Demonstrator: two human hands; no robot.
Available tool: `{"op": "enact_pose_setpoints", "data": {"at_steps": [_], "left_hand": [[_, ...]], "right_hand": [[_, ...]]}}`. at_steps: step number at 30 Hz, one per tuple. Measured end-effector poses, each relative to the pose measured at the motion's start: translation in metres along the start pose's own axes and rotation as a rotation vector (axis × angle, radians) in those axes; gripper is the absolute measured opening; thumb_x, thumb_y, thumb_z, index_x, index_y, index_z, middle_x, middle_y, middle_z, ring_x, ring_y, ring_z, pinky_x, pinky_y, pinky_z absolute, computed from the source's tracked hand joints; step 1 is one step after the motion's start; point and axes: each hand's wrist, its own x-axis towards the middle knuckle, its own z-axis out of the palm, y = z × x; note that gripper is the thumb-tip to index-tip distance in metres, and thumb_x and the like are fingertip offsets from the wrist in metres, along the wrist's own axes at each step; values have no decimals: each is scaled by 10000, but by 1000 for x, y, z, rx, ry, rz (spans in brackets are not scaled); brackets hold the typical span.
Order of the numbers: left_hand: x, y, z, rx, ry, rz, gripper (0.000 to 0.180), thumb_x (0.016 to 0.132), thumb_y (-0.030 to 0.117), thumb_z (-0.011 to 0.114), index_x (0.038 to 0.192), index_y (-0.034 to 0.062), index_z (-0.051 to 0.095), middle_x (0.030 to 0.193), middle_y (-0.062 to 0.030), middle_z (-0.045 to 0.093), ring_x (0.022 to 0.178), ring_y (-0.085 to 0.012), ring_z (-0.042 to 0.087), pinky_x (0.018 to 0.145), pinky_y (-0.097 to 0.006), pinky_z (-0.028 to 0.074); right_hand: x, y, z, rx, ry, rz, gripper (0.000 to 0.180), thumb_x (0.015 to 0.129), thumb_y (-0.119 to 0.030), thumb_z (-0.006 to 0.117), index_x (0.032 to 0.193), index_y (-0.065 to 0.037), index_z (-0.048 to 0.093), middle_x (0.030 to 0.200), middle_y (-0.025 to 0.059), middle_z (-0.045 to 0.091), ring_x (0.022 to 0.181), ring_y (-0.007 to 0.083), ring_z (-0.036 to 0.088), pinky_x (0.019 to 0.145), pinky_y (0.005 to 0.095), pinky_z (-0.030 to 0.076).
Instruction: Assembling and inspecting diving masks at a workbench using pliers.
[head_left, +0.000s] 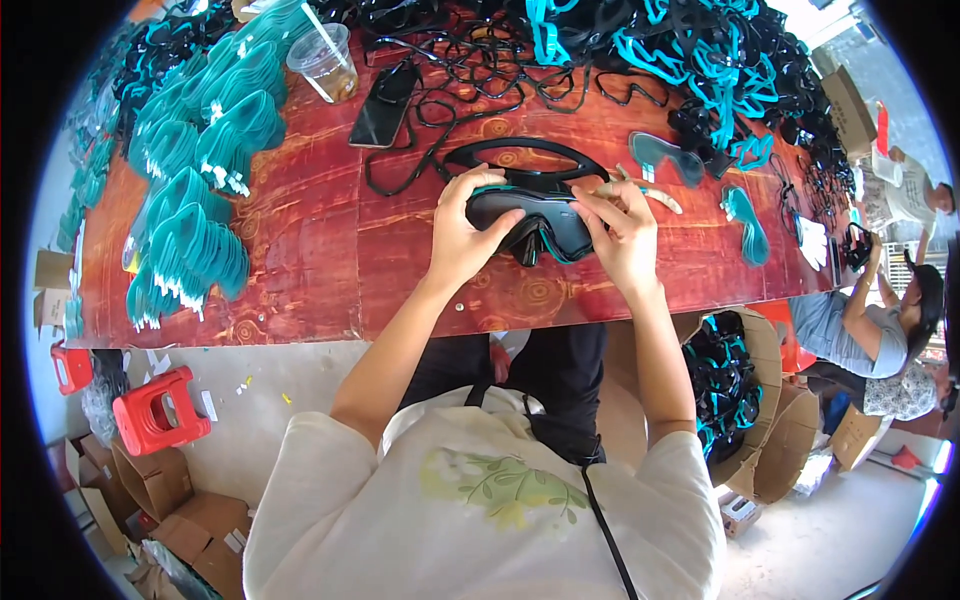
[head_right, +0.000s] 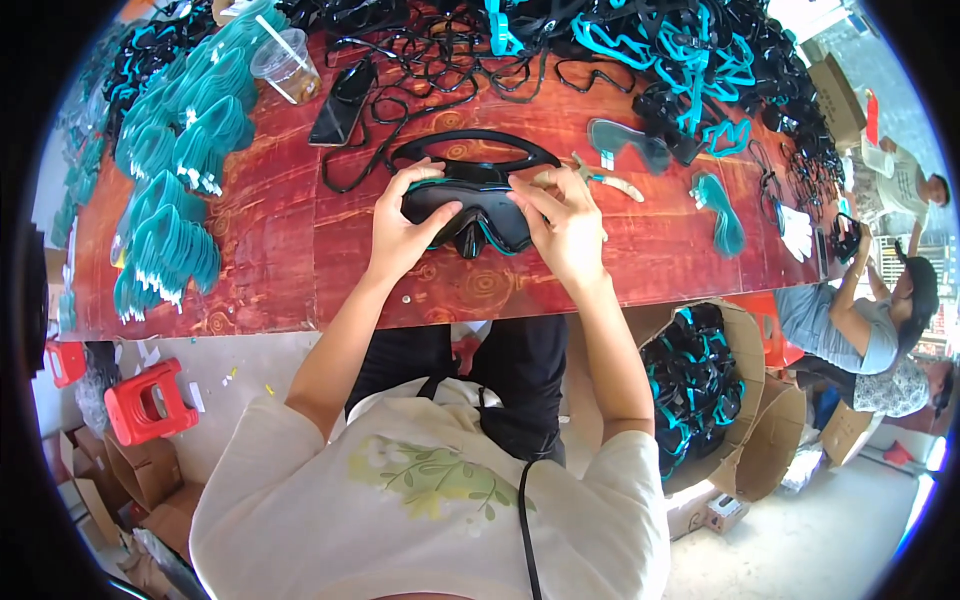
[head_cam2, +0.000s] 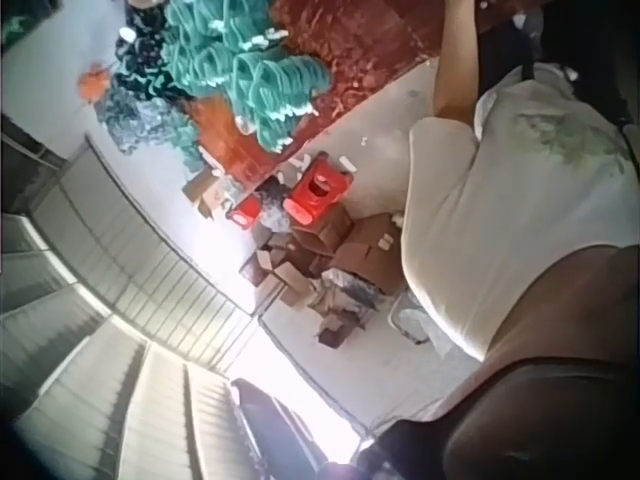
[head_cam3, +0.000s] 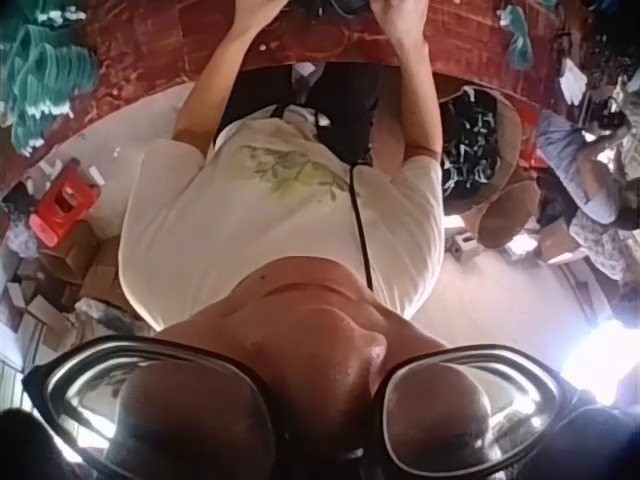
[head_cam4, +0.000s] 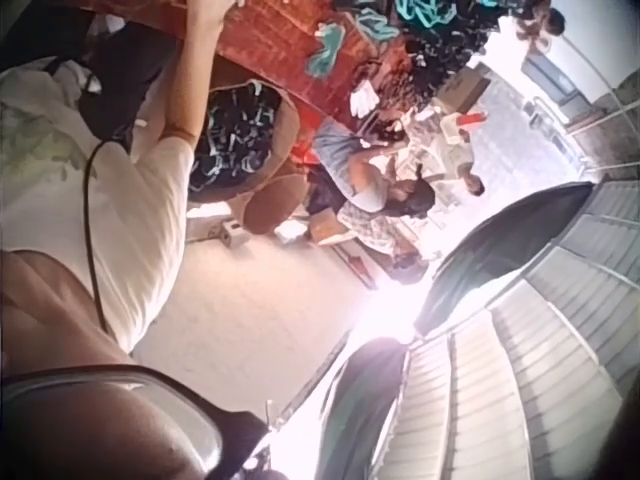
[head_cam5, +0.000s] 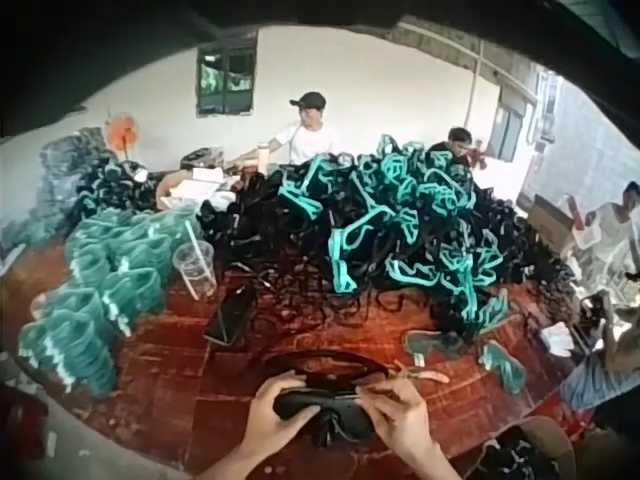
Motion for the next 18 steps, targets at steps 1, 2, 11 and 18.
{"op": "enact_pose_setpoints", "data": {"at_steps": [1,2,11,18], "left_hand": [[0,1,0,-7,-3,0,411,694,127,818,1045,39,621,1104,-122,656,1187,-313,555,997,-420,415],[-1,2,0,-15,-6,1,411,693,120,820,1041,37,620,1104,-124,655,1185,-310,557,993,-416,419],[-3,2,-2,-113,4,-30,425,685,113,842,1038,31,619,1095,-121,653,1150,-278,582,968,-381,444],[-3,2,-1,-110,29,-57,426,668,100,846,1019,30,615,1079,-121,654,1077,-257,603,939,-366,456]], "right_hand": [[1,-1,-1,-23,-15,-33,279,723,-38,772,990,-111,740,896,43,606,753,201,591,647,314,499],[1,0,0,-22,-19,-28,279,723,-38,772,990,-111,740,896,43,606,753,201,591,647,314,499],[2,1,-2,-60,-70,-116,279,728,-55,764,996,-130,742,896,39,592,766,212,588,661,328,502],[8,-18,-4,-164,-66,-83,277,716,-119,793,984,-86,729,894,46,607,784,227,593,681,338,495]]}}
